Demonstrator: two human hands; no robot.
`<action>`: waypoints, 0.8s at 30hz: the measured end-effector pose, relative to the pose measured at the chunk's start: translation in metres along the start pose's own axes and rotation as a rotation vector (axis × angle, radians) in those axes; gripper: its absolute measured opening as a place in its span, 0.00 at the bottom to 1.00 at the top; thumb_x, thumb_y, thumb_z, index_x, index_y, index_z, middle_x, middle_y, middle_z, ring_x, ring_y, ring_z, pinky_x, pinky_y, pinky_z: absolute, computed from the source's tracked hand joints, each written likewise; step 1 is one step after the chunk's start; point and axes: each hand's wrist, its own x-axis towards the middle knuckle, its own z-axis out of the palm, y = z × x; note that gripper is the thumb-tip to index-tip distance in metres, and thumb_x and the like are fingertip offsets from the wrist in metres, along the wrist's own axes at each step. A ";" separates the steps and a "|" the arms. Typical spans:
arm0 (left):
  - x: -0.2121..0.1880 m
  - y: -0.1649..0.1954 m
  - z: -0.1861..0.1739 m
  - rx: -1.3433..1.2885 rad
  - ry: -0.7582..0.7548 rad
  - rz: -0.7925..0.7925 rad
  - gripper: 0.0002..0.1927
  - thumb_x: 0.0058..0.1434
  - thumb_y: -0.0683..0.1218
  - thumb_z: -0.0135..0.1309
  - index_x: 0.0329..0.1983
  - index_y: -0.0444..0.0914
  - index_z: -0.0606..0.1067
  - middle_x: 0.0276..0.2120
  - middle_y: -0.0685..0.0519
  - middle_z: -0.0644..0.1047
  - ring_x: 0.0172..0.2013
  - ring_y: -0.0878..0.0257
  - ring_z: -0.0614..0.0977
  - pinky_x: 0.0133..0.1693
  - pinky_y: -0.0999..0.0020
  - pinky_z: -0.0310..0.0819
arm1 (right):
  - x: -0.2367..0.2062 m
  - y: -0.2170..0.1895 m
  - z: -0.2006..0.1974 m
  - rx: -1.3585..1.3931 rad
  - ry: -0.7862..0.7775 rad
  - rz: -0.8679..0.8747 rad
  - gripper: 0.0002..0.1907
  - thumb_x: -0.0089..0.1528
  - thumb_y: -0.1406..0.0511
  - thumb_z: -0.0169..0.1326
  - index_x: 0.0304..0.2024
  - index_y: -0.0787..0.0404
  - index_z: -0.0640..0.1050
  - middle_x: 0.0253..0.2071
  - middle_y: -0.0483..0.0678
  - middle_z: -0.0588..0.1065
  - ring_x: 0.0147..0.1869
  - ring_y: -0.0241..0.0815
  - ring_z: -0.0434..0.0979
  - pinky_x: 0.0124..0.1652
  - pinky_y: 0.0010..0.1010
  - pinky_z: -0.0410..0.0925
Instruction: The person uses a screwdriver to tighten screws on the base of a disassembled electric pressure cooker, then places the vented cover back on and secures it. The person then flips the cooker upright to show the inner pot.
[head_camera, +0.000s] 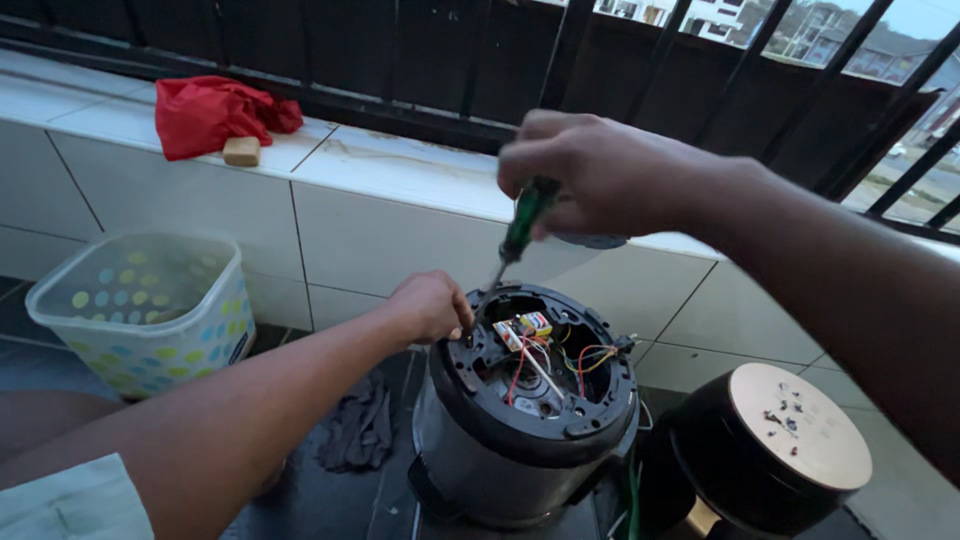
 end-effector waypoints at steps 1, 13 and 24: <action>0.000 0.001 0.000 0.004 -0.004 -0.002 0.16 0.47 0.41 0.69 0.39 0.51 0.87 0.37 0.55 0.86 0.39 0.61 0.87 0.45 0.65 0.80 | 0.000 -0.003 0.002 -0.049 -0.017 0.057 0.20 0.55 0.54 0.62 0.47 0.56 0.79 0.47 0.49 0.74 0.47 0.43 0.79 0.41 0.39 0.73; 0.000 -0.002 0.002 0.029 0.003 0.060 0.16 0.46 0.40 0.68 0.38 0.51 0.87 0.36 0.55 0.86 0.38 0.60 0.87 0.45 0.65 0.80 | 0.002 0.003 0.005 0.104 -0.074 -0.012 0.22 0.62 0.56 0.57 0.55 0.58 0.73 0.44 0.53 0.73 0.41 0.45 0.80 0.34 0.38 0.73; -0.007 0.003 -0.002 -0.032 0.023 -0.016 0.18 0.46 0.40 0.69 0.40 0.50 0.86 0.37 0.52 0.85 0.39 0.58 0.87 0.45 0.64 0.80 | 0.006 -0.006 0.002 0.074 -0.036 0.012 0.27 0.57 0.57 0.60 0.59 0.52 0.78 0.51 0.52 0.70 0.51 0.44 0.78 0.42 0.38 0.71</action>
